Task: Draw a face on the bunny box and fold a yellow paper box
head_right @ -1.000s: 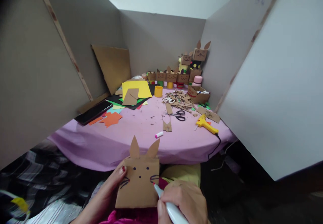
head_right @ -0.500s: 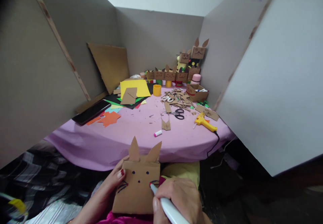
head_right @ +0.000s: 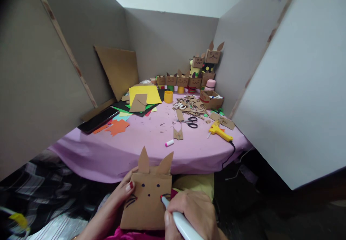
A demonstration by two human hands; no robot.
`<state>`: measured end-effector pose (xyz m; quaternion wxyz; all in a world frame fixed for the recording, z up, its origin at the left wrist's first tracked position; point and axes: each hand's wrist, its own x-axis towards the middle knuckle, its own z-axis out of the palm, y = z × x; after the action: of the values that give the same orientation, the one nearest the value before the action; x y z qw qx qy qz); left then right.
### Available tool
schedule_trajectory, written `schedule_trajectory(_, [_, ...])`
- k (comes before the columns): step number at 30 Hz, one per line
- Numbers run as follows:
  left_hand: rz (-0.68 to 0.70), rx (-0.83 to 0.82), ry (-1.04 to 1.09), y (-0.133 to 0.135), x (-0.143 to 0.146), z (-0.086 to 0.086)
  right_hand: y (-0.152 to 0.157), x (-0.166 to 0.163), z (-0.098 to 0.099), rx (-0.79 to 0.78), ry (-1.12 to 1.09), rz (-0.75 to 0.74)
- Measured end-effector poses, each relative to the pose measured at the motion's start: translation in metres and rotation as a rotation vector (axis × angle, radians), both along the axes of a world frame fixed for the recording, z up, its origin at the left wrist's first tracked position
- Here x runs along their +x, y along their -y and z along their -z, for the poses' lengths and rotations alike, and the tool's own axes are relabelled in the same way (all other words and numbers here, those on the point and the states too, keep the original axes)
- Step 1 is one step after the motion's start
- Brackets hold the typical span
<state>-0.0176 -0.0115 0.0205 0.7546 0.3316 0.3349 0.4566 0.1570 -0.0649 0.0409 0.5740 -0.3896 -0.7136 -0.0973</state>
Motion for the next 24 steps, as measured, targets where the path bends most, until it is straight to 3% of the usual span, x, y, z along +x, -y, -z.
schedule_trajectory(8, [-0.002,-0.011,0.004,0.0009,-0.0003,-0.0014,0.0015,0.0049,-0.0032,-0.049,0.079,-0.046])
schedule_trajectory(24, [0.016,0.005,0.013,0.0016,-0.0015,0.0004,0.0014,0.0019,-0.0004,-0.031,-0.010,-0.036])
